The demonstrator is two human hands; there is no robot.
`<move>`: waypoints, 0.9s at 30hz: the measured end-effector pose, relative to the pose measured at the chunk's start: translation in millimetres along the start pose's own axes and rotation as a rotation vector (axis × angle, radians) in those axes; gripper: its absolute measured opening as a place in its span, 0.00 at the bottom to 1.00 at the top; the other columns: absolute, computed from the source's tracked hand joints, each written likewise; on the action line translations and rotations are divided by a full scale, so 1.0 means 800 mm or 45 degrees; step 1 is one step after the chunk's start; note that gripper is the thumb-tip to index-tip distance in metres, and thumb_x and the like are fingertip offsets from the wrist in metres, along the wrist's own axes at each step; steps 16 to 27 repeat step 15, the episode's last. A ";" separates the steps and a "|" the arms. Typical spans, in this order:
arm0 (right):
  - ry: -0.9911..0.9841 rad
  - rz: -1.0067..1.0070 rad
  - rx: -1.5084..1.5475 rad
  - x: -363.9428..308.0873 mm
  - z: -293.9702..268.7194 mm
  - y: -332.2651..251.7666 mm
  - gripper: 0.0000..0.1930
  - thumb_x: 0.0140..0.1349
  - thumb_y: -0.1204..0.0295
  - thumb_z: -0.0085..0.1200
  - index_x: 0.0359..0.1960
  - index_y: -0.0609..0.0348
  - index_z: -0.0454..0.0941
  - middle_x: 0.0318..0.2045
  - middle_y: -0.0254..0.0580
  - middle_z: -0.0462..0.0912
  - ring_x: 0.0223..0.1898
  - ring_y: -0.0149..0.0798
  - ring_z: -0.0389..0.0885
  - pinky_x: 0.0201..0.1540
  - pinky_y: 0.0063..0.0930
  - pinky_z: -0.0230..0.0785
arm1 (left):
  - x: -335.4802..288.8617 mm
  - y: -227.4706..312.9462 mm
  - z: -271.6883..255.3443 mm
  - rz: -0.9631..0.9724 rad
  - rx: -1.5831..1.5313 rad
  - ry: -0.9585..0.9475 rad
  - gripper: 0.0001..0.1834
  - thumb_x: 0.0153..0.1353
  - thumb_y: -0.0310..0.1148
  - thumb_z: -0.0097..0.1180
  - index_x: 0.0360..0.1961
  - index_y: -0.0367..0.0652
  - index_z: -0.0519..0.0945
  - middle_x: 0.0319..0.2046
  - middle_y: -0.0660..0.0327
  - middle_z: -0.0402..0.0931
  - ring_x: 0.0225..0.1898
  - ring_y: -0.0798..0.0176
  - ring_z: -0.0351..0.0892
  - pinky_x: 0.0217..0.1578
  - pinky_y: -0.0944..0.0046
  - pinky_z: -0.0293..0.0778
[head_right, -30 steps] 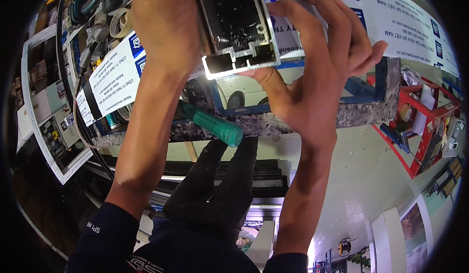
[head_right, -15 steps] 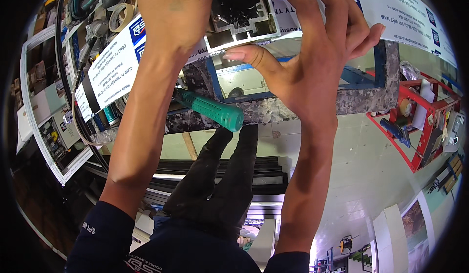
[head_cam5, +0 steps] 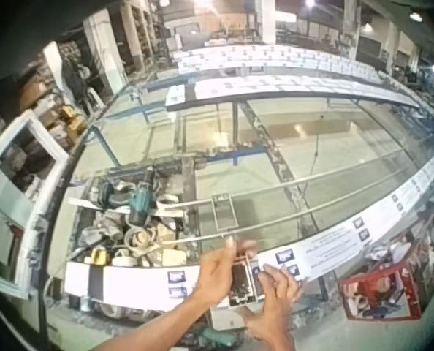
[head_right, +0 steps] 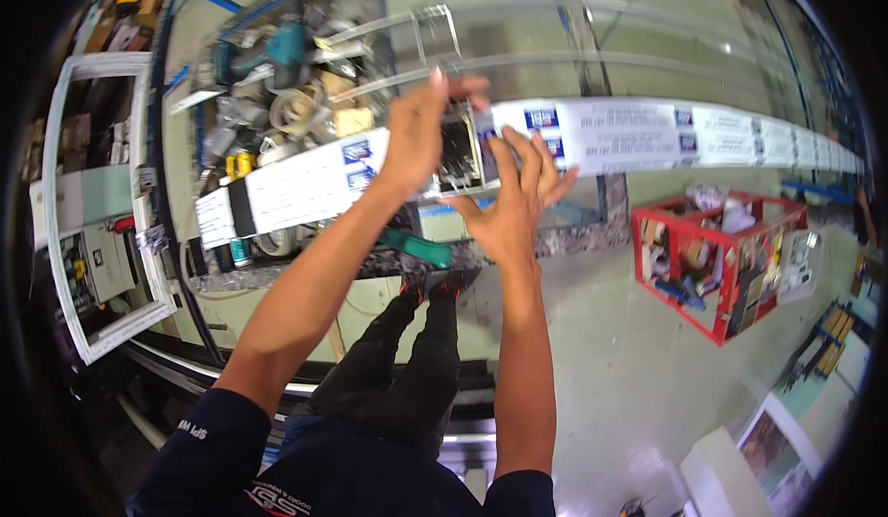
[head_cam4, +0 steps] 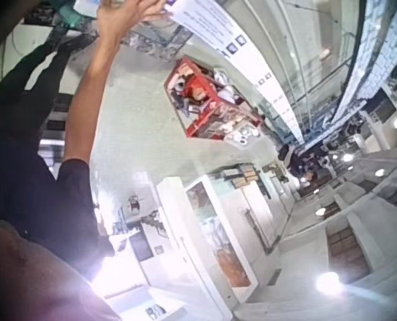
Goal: Assemble and secure components of a metal window or door frame using tools and measurements.
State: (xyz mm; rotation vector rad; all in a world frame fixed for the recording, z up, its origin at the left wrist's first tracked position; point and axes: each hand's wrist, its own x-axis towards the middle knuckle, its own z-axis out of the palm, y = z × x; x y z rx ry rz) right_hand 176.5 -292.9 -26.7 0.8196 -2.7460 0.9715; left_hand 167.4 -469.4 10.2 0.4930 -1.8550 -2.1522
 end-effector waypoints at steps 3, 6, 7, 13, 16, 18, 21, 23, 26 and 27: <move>-0.096 0.017 -0.094 -0.010 -0.024 0.005 0.51 0.47 0.41 0.81 0.71 0.53 0.76 0.78 0.36 0.69 0.84 0.53 0.53 0.80 0.82 0.22 | -0.006 0.026 -0.002 -0.098 -0.054 -0.173 0.42 0.87 0.63 0.33 0.70 0.34 0.80 0.51 0.53 0.88 0.49 0.63 0.83 0.57 0.61 0.79; -0.282 -0.036 -0.113 0.004 -0.055 -0.034 0.52 0.52 0.41 0.79 0.73 0.59 0.74 0.77 0.43 0.70 0.82 0.57 0.57 0.83 0.71 0.34 | -0.019 0.008 -0.045 -0.059 0.026 -0.169 0.44 0.85 0.66 0.30 0.77 0.39 0.75 0.63 0.51 0.84 0.61 0.59 0.82 0.65 0.58 0.75; -0.275 -0.077 -0.117 0.003 -0.060 -0.046 0.52 0.52 0.41 0.79 0.73 0.59 0.74 0.77 0.43 0.70 0.82 0.57 0.57 0.83 0.71 0.34 | -0.025 0.010 -0.053 -0.055 0.051 -0.184 0.43 0.86 0.66 0.30 0.78 0.41 0.73 0.67 0.51 0.82 0.63 0.58 0.81 0.67 0.57 0.74; -0.212 0.486 0.119 0.013 -0.045 -0.132 0.48 0.54 0.61 0.82 0.75 0.63 0.71 0.71 0.56 0.77 0.75 0.59 0.70 0.79 0.54 0.57 | -0.024 0.025 -0.074 -0.050 0.138 -0.280 0.34 0.88 0.57 0.36 0.76 0.43 0.77 0.69 0.49 0.81 0.71 0.53 0.78 0.72 0.54 0.70; -0.088 0.727 -0.085 0.011 -0.019 -0.122 0.46 0.59 0.58 0.80 0.76 0.60 0.71 0.74 0.55 0.74 0.77 0.61 0.67 0.81 0.56 0.53 | -0.013 0.021 -0.085 -0.020 0.180 -0.400 0.31 0.87 0.54 0.43 0.76 0.46 0.77 0.69 0.45 0.81 0.74 0.49 0.76 0.76 0.54 0.64; -0.088 0.727 -0.085 0.011 -0.019 -0.122 0.46 0.59 0.58 0.80 0.76 0.60 0.71 0.74 0.55 0.74 0.77 0.61 0.67 0.81 0.56 0.53 | -0.013 0.021 -0.085 -0.020 0.180 -0.400 0.31 0.87 0.54 0.43 0.76 0.46 0.77 0.69 0.45 0.81 0.74 0.49 0.76 0.76 0.54 0.64; -0.088 0.727 -0.085 0.011 -0.019 -0.122 0.46 0.59 0.58 0.80 0.76 0.60 0.71 0.74 0.55 0.74 0.77 0.61 0.67 0.81 0.56 0.53 | -0.013 0.021 -0.085 -0.020 0.180 -0.400 0.31 0.87 0.54 0.43 0.76 0.46 0.77 0.69 0.45 0.81 0.74 0.49 0.76 0.76 0.54 0.64; -0.088 0.727 -0.085 0.011 -0.019 -0.122 0.46 0.59 0.58 0.80 0.76 0.60 0.71 0.74 0.55 0.74 0.77 0.61 0.67 0.81 0.56 0.53 | -0.013 0.021 -0.085 -0.020 0.180 -0.400 0.31 0.87 0.54 0.43 0.76 0.46 0.77 0.69 0.45 0.81 0.74 0.49 0.76 0.76 0.54 0.64; -0.088 0.727 -0.085 0.011 -0.019 -0.122 0.46 0.59 0.58 0.80 0.76 0.60 0.71 0.74 0.55 0.74 0.77 0.61 0.67 0.81 0.56 0.53 | -0.013 0.021 -0.085 -0.020 0.180 -0.400 0.31 0.87 0.54 0.43 0.76 0.46 0.77 0.69 0.45 0.81 0.74 0.49 0.76 0.76 0.54 0.64; -0.088 0.727 -0.085 0.011 -0.019 -0.122 0.46 0.59 0.58 0.80 0.76 0.60 0.71 0.74 0.55 0.74 0.77 0.61 0.67 0.81 0.56 0.53 | -0.013 0.021 -0.085 -0.020 0.180 -0.400 0.31 0.87 0.54 0.43 0.76 0.46 0.77 0.69 0.45 0.81 0.74 0.49 0.76 0.76 0.54 0.64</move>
